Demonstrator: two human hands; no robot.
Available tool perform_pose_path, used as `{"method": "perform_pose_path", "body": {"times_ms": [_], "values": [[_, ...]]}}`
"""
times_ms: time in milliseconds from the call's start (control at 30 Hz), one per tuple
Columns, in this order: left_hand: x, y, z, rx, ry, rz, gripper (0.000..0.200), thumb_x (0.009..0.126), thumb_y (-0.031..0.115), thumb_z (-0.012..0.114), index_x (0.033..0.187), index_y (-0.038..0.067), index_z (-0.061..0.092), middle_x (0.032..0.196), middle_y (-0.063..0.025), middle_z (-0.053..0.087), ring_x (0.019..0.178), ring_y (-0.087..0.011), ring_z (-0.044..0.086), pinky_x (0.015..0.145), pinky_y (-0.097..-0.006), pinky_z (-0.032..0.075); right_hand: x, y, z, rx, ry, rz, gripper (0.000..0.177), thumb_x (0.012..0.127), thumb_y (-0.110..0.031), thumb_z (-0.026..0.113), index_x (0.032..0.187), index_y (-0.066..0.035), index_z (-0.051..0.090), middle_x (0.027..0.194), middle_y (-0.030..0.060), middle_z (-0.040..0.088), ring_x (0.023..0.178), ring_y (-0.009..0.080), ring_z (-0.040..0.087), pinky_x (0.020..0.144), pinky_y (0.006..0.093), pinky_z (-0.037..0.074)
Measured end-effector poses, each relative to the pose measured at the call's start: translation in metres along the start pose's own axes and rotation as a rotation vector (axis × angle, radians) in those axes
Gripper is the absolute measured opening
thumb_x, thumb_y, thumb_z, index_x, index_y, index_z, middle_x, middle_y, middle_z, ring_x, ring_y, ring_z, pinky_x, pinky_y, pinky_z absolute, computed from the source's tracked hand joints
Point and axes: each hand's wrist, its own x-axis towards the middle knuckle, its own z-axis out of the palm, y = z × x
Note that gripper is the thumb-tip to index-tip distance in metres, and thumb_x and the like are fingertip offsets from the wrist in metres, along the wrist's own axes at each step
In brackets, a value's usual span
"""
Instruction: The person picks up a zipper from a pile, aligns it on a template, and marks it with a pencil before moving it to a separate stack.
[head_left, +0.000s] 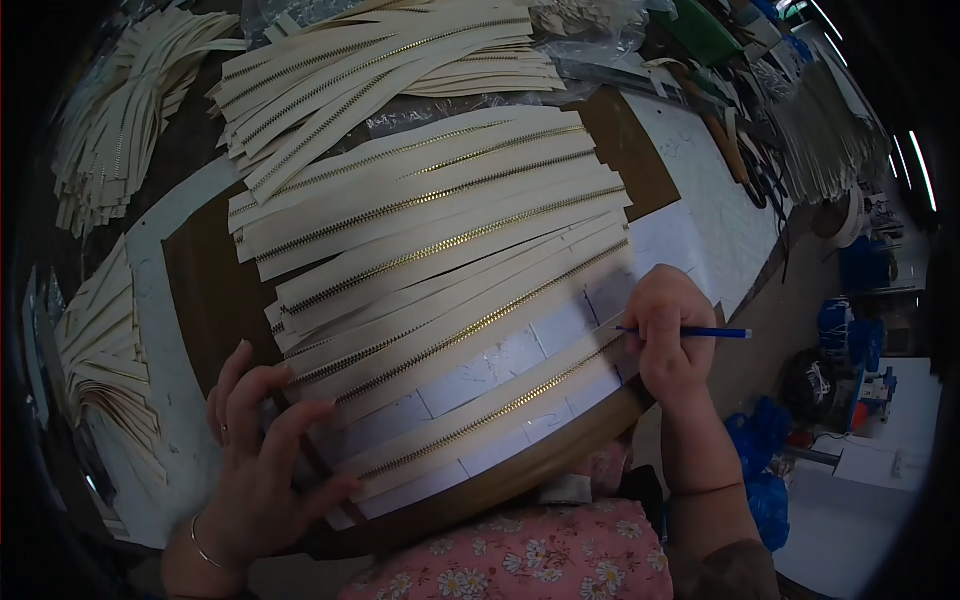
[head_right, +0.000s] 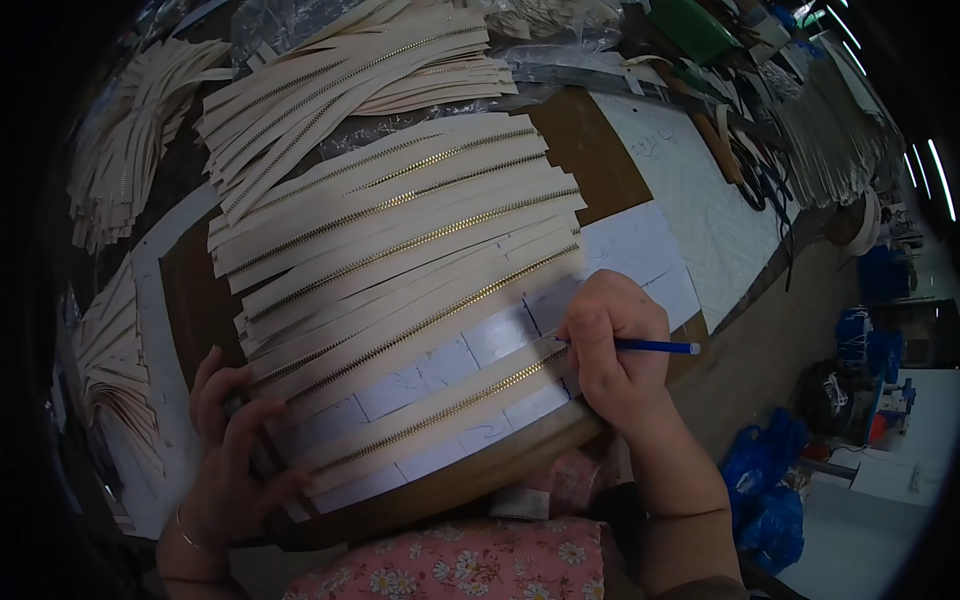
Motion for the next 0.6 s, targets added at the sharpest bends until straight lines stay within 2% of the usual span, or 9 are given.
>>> {"method": "perform_pose_path", "body": {"times_ms": [367,600], "values": [[-0.0010,-0.0012,0.0009,0.006,0.002,0.008,0.066,0.068,0.036,0.087,0.123,0.017,0.057,0.137,-0.0157,0.039,0.141,-0.0474,0.025,0.113,-0.0566,0.021,-0.0013,0.0013,0.0005,-0.053,-0.029,-0.027,0.031,0.100,-0.015,0.057,0.073,-0.001,0.060,0.062,0.0045,0.058,0.056,0.0163,0.051,0.054,0.0303,0.040],[0.0002,0.0000,-0.0004,-0.001,-0.009,0.002,0.067,0.066,0.034,0.088,0.123,0.016,0.057,0.136,-0.0157,0.039,0.141,-0.0472,0.025,0.113,-0.0569,0.020,-0.0008,-0.0006,0.0006,-0.054,-0.027,-0.027,0.031,0.100,-0.016,0.056,0.074,-0.001,0.061,0.061,0.0044,0.058,0.056,0.0169,0.051,0.053,0.0304,0.039]]}}
